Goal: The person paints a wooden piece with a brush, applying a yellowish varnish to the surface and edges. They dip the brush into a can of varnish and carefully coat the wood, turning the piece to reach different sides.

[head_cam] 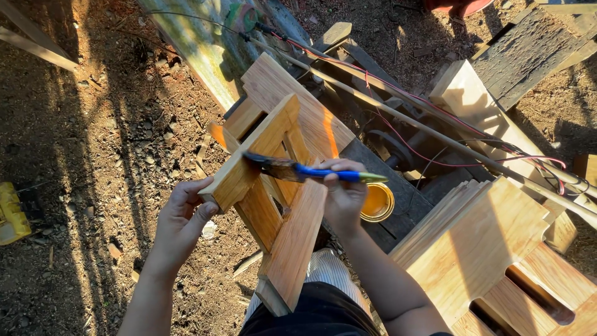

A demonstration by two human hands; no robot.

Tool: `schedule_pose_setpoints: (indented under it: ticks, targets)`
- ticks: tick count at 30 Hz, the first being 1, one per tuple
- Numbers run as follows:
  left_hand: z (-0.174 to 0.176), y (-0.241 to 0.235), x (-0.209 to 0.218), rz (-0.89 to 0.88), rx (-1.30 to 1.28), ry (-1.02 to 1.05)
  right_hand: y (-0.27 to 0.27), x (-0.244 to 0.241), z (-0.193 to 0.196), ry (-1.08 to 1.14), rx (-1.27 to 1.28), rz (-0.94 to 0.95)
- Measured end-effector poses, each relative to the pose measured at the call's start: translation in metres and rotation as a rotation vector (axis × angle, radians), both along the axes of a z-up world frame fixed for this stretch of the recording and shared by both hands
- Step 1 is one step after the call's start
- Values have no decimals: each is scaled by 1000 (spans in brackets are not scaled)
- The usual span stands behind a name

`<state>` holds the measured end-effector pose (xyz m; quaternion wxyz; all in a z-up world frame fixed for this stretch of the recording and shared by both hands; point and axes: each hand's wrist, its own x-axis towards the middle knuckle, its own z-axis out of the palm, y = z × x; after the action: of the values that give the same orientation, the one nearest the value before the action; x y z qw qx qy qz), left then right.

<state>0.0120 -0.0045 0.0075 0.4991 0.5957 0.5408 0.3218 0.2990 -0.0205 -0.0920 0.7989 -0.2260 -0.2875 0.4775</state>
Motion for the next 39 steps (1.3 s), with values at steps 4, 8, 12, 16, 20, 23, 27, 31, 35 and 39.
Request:
schedule_pose_setpoints:
  ticks: [4,8,12,16,20,23,27,31,35,39]
  targets:
    - [-1,1,2,18,6,21,-5,29,-14,66,-95,-138]
    - [6,4,11,5,19,31,-14,31,-23,-155,-184,-82]
    - [12,7,21,-51,64,58,-9,9,-22,-365,-128,-45]
    - [9,6,28,-77,75,83,-3,7,-6,-458,-170,-219]
    - [9,6,33,-102,114,64,-22,2,-9,-684,-15,-455]
    - [12,7,39,-116,116,65,-26,-6,-5,-727,-2,-431]
    - [14,10,46,-137,132,63,-28,4,-16,-708,-5,-512]
    - [16,9,48,-130,97,77,-40,17,-8,-454,-90,-467]
    - [16,12,47,-122,120,89,-50,19,8,-374,53,-442]
    - [18,12,48,-127,131,92,-53,11,-3,-532,30,-349]
